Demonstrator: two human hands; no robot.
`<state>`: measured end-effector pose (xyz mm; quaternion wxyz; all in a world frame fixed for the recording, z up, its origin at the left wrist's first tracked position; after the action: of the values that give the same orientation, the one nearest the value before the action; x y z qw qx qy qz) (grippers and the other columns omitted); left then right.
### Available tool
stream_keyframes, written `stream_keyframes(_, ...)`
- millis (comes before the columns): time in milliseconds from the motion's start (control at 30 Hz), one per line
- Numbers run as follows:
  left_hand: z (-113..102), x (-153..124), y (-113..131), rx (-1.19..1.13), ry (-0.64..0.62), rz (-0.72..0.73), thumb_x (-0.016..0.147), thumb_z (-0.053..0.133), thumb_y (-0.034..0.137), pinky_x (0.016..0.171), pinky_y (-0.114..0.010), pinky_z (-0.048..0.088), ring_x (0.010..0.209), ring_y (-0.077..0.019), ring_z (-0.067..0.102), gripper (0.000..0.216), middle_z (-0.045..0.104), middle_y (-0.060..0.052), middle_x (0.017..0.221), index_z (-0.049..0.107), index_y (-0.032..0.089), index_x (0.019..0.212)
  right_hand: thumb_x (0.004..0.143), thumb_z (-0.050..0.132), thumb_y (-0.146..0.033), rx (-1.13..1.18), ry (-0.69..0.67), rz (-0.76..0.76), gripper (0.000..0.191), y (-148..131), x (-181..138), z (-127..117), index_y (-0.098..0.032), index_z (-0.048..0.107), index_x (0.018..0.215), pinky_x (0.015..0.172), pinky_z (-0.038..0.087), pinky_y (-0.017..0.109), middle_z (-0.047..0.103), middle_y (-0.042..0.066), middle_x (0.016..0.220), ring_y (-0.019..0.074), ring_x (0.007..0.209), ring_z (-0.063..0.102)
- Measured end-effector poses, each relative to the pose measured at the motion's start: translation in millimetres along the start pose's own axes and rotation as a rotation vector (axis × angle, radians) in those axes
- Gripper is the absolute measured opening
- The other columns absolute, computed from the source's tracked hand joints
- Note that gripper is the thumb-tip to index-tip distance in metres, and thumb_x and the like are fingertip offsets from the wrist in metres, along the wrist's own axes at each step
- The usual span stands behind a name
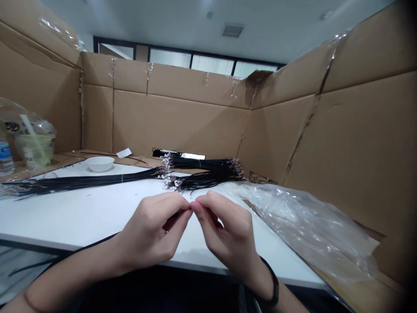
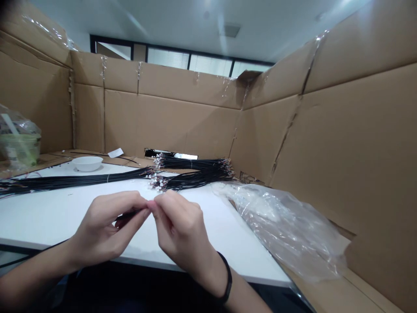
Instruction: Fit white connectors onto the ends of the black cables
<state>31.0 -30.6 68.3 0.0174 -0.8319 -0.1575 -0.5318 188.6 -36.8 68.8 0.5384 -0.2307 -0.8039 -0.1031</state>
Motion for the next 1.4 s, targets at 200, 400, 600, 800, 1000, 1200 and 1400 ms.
stream_keyframes(200,-2.9,1.3,4.5,0.010,0.090,0.010,0.082,0.057,0.002,0.046,-0.018,0.032,0.048,-0.0045,0.037,0.011,0.054,0.002,0.058,0.061,0.009,0.075,0.095,0.055,-0.031,0.519,-0.084,0.432,0.030,4.0,3.3,-2.2,-0.017,0.053,0.069,0.042,0.028,0.019,0.040,-0.006,0.054,0.0061,0.046,0.034)
stream_keyframes(400,-3.5,-0.8,4.4,0.015,0.136,0.009,0.081,0.059,0.002,0.045,-0.019,0.034,0.048,-0.0055,0.041,0.010,0.059,0.000,0.060,0.062,0.010,0.075,0.094,0.057,-0.040,0.737,-0.143,0.572,0.033,9.0,-0.5,-0.7,-0.017,0.053,0.069,0.039,0.022,0.019,0.037,-0.008,0.050,0.0051,0.043,0.029)
stream_keyframes(600,-3.3,-2.5,3.9,0.002,0.148,0.041,0.082,0.059,0.000,0.046,-0.020,0.034,0.050,-0.0061,0.041,0.012,0.060,-0.001,0.061,0.061,0.011,0.077,0.095,0.055,-0.031,0.567,-0.095,0.458,0.030,2.8,1.6,-2.3,-0.017,0.054,0.068,0.041,0.026,0.020,0.040,-0.006,0.054,0.0059,0.045,0.032)
stream_keyframes(800,-2.6,-4.3,3.2,0.031,0.139,0.091,0.082,0.058,-0.002,0.046,-0.022,0.032,0.051,-0.0071,0.038,0.012,0.056,-0.001,0.062,0.060,0.010,0.081,0.091,0.056,-0.019,0.306,-0.027,0.300,0.024,-2.6,3.0,-1.8,-0.015,0.058,0.068,0.046,0.031,0.021,0.047,-0.004,0.057,0.0070,0.049,0.039)
stream_keyframes(1000,-0.7,-6.4,3.3,0.094,0.139,0.154,0.082,0.056,-0.003,0.046,-0.022,0.032,0.054,-0.0086,0.038,0.014,0.050,0.000,0.063,0.060,0.010,0.084,0.089,0.057,-0.011,0.225,0.024,0.176,0.018,-6.4,0.9,-2.2,-0.016,0.059,0.072,0.046,0.032,0.021,0.051,-0.003,0.059,0.0076,0.051,0.041)
stream_keyframes(1200,-4.1,-1.1,4.1,0.024,0.115,0.057,0.082,0.057,0.001,0.045,-0.020,0.034,0.049,-0.0072,0.039,0.014,0.056,0.001,0.061,0.059,0.015,0.081,0.094,0.055,-0.031,0.528,-0.076,0.453,0.027,-0.3,1.0,-0.5,-0.017,0.057,0.070,0.039,0.027,0.021,0.043,-0.005,0.053,0.0073,0.043,0.036)
stream_keyframes(1400,-9.4,2.7,5.6,-0.166,0.027,-0.168,0.083,0.056,0.008,0.042,-0.018,0.036,0.049,-0.0083,0.046,0.012,0.058,0.001,0.057,0.062,0.014,0.076,0.092,0.059,-0.041,0.823,-0.134,0.610,0.033,5.4,1.7,0.4,-0.018,0.052,0.069,0.036,0.020,0.019,0.036,-0.008,0.048,0.0051,0.038,0.028)
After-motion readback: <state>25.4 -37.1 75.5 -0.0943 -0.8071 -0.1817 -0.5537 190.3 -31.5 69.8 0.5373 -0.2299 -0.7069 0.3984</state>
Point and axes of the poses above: each hand's wrist, its own x-axis towards the middle knuckle, its own z-axis out of the palm, y = z × x, the point moved 1 cm from there along x, towards the middle knuckle
